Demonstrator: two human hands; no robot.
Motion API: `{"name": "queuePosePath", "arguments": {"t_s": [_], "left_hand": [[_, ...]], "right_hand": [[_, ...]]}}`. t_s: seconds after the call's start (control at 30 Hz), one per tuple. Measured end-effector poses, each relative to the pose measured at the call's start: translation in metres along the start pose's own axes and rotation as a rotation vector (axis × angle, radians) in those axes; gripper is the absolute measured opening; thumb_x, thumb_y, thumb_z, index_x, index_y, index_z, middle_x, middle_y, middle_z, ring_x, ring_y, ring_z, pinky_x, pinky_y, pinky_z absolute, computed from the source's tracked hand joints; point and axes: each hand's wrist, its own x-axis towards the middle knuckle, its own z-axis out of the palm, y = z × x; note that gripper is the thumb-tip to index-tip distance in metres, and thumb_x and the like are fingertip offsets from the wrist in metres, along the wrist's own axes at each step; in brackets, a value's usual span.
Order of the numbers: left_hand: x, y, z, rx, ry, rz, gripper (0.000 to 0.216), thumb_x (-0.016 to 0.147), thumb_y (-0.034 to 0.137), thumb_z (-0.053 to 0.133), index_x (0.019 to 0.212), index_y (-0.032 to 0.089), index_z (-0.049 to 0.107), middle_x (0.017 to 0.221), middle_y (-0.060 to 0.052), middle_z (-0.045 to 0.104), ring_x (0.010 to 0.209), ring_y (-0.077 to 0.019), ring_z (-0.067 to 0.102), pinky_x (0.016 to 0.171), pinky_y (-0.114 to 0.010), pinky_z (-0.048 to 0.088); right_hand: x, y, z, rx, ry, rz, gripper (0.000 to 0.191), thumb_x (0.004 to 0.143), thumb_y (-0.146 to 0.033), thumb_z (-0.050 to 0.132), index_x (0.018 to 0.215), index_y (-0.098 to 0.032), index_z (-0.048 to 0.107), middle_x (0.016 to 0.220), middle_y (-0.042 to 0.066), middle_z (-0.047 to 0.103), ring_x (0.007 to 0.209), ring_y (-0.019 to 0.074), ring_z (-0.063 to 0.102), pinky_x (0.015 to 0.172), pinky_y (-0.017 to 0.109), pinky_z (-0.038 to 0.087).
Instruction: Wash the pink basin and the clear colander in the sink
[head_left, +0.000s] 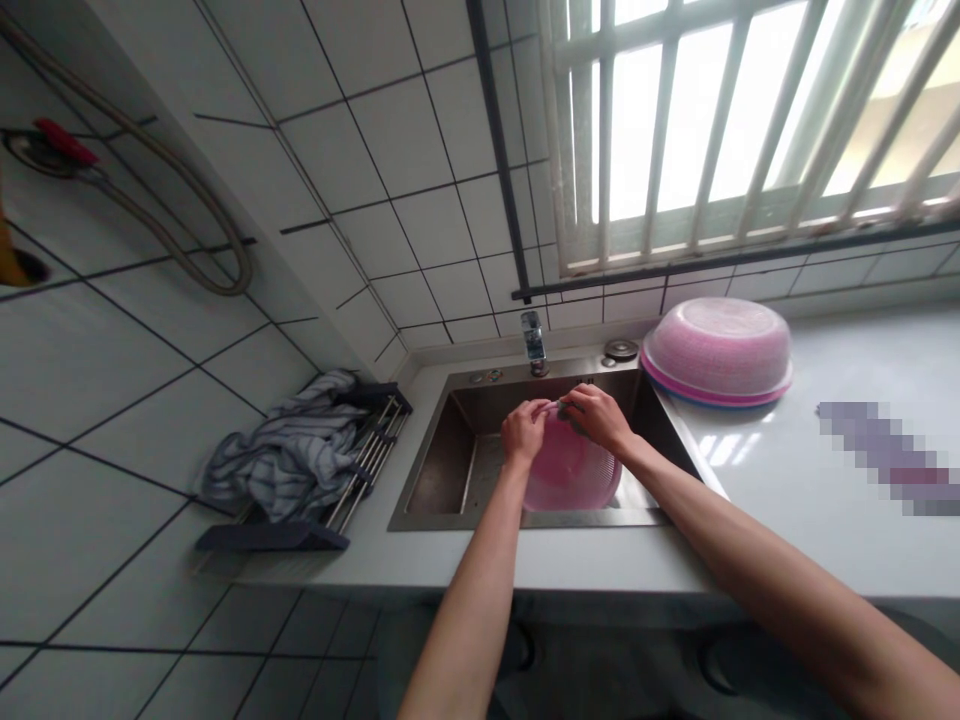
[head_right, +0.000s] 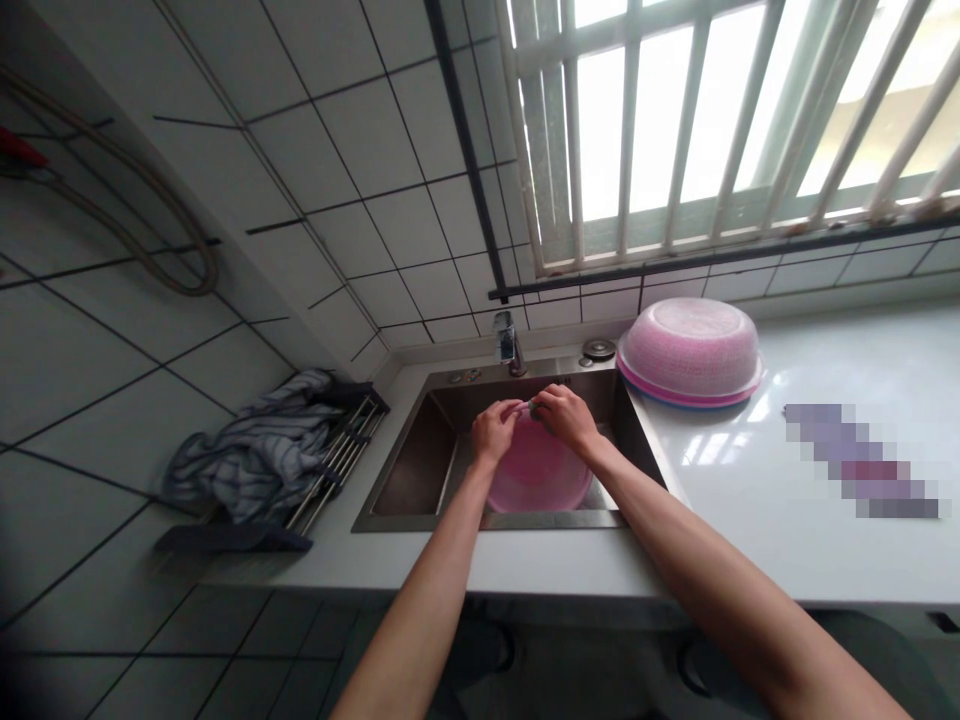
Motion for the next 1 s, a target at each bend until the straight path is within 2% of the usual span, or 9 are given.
{"name": "queuePosePath", "arguments": {"t_s": [0.13,0.23,0.4,0.5,0.63,0.77,0.87,1.0], "left_hand": [[0.002,-0.005,-0.006,0.012,0.109,-0.092,0.024,0.1,0.026,0.065,0.121,0.032,0.077,0.122,-0.002,0.079,0.108,-0.0181,0.074,0.093,-0.027,0.054],[0.002,-0.007,-0.006,0.014,0.121,-0.106,0.024,0.1,0.027,0.065,0.121,0.031,0.077,0.121,-0.002,0.08,0.106,-0.0187,0.074,0.092,-0.027,0.054],[0.001,-0.005,0.002,-0.005,-0.004,0.007,0.021,0.098,0.026,0.069,0.115,0.033,0.079,0.117,0.001,0.08,0.105,-0.0166,0.074,0.091,-0.024,0.053],[0.002,-0.004,0.002,0.017,-0.015,-0.006,0.021,0.098,0.027,0.07,0.115,0.034,0.08,0.117,0.001,0.08,0.105,-0.0174,0.074,0.089,-0.025,0.053],[0.004,-0.009,-0.008,0.004,0.116,-0.112,0.023,0.099,0.025,0.066,0.118,0.032,0.078,0.12,-0.002,0.079,0.107,-0.019,0.073,0.093,-0.027,0.053],[0.008,-0.015,-0.013,-0.023,0.227,-0.186,0.026,0.097,0.021,0.066,0.118,0.03,0.077,0.121,-0.003,0.079,0.108,-0.021,0.073,0.094,-0.029,0.053],[0.009,-0.013,-0.008,-0.022,0.162,-0.104,0.024,0.097,0.021,0.067,0.116,0.03,0.078,0.117,-0.002,0.079,0.105,-0.0203,0.074,0.091,-0.028,0.053],[0.008,-0.007,0.001,-0.016,0.0,0.037,0.023,0.096,0.019,0.068,0.112,0.032,0.079,0.114,0.0,0.079,0.105,-0.0183,0.073,0.092,-0.026,0.053]], "right_hand": [[0.0,0.021,-0.005,0.045,0.05,0.093,0.016,0.096,-0.02,0.069,0.106,-0.025,0.08,0.105,0.005,0.075,0.091,0.019,0.07,0.082,0.028,0.051],[-0.003,0.03,-0.01,0.063,0.072,0.128,0.014,0.095,-0.019,0.069,0.103,-0.024,0.081,0.101,0.004,0.075,0.087,0.0181,0.07,0.08,0.027,0.051],[-0.004,0.008,-0.005,0.031,0.012,0.019,0.016,0.095,-0.017,0.07,0.105,-0.024,0.08,0.106,0.005,0.075,0.092,0.0178,0.07,0.083,0.025,0.05],[0.0,-0.001,-0.002,0.001,-0.019,0.017,0.017,0.095,-0.018,0.07,0.107,-0.024,0.08,0.109,0.006,0.076,0.096,0.019,0.071,0.085,0.026,0.051],[0.002,0.019,-0.003,0.05,0.03,0.122,0.019,0.092,-0.019,0.071,0.107,-0.025,0.08,0.107,0.005,0.077,0.093,0.0189,0.072,0.083,0.027,0.052],[-0.001,0.047,-0.005,0.182,0.058,0.26,0.014,0.089,-0.022,0.07,0.099,-0.023,0.081,0.091,0.003,0.078,0.08,0.0177,0.071,0.074,0.026,0.052],[-0.003,0.046,-0.005,0.184,0.049,0.27,0.013,0.087,-0.022,0.071,0.096,-0.022,0.081,0.087,0.003,0.077,0.077,0.0171,0.069,0.071,0.025,0.051],[0.001,0.016,-0.004,0.085,-0.009,0.115,0.019,0.088,-0.017,0.072,0.102,-0.025,0.082,0.101,0.005,0.077,0.089,0.0179,0.071,0.081,0.026,0.052]]}}
